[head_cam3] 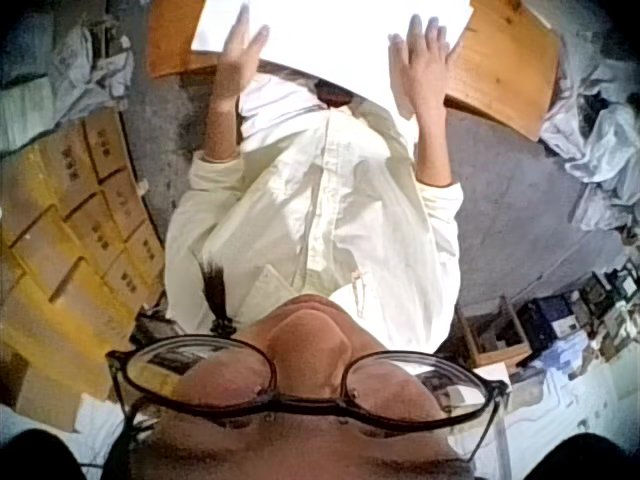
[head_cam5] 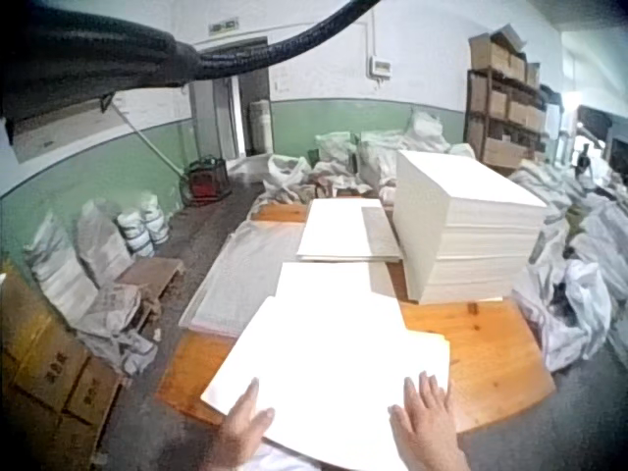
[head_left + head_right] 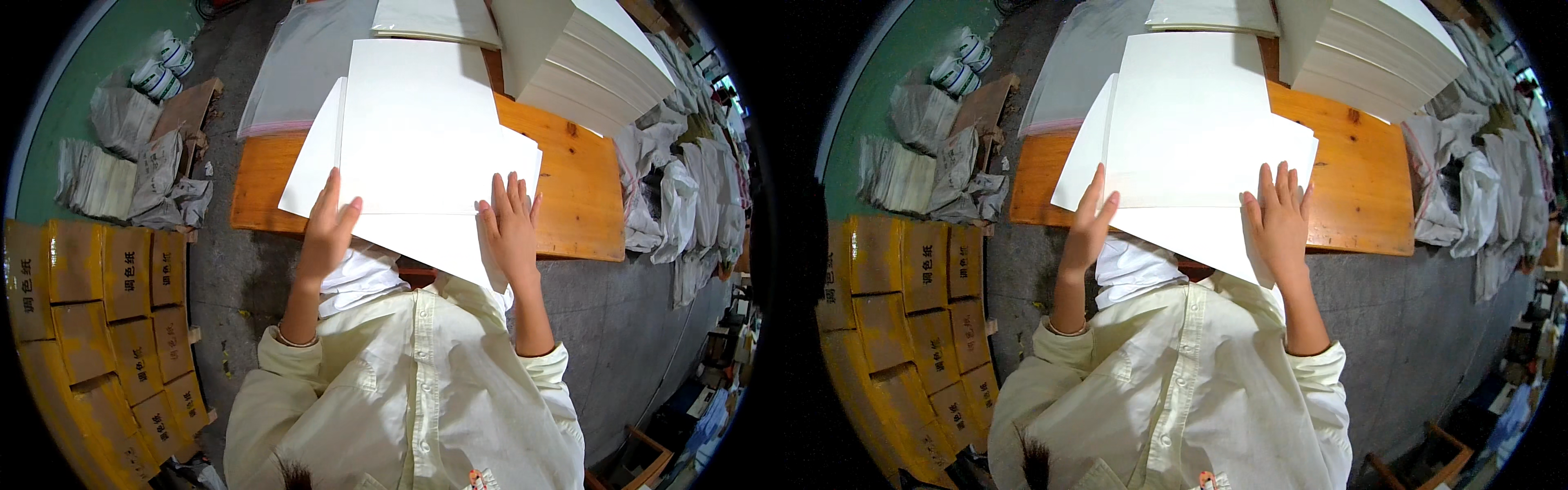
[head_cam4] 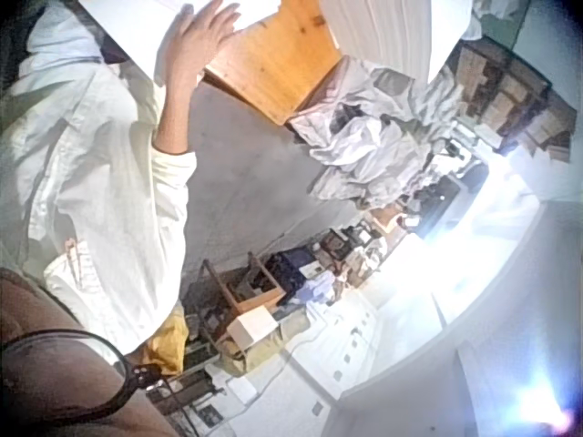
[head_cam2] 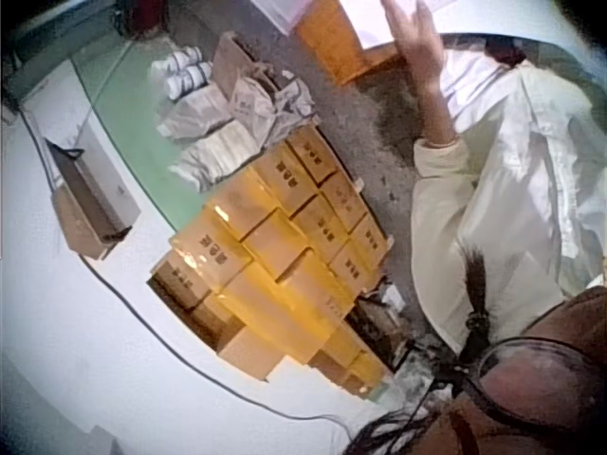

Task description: The person handles large white sheets of paper on a wooden table, folding them in half and placing them into a stack. They also insert a sheet into a clear plastic bag and seal it. The person repeats this process for multiple sheets throughout the video.

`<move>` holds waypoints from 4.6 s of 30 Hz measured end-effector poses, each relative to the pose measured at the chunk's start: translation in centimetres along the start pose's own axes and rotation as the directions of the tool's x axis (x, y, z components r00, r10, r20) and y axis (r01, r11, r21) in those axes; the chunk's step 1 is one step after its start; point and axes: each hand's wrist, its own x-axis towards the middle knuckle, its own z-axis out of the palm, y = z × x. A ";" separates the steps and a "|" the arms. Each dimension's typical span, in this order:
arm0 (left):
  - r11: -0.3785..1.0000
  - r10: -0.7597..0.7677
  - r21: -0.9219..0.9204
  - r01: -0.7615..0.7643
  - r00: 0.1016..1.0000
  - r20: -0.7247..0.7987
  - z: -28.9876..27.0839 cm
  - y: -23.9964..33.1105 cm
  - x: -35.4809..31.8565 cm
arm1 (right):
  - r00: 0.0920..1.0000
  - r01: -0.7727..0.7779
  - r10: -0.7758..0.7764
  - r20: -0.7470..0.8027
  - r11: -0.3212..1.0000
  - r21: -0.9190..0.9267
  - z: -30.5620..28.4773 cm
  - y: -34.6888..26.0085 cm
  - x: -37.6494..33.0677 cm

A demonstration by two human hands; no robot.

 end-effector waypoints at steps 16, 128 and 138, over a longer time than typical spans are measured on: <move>0.551 -0.252 -0.562 0.617 0.765 0.593 -3.2 0.7 2.6 | 0.912 -0.344 0.167 0.375 0.811 0.473 -4.9 2.6 2.0; 0.960 0.066 0.267 -0.080 0.996 0.061 2.1 -3.0 39.6 | 0.998 -0.054 0.060 0.026 0.983 -0.177 7.2 4.8 37.4; 0.800 0.355 0.543 -0.255 0.931 -0.086 -2.4 -2.0 37.0 | 0.977 0.167 -0.164 -0.136 0.986 0.013 1.8 1.6 31.2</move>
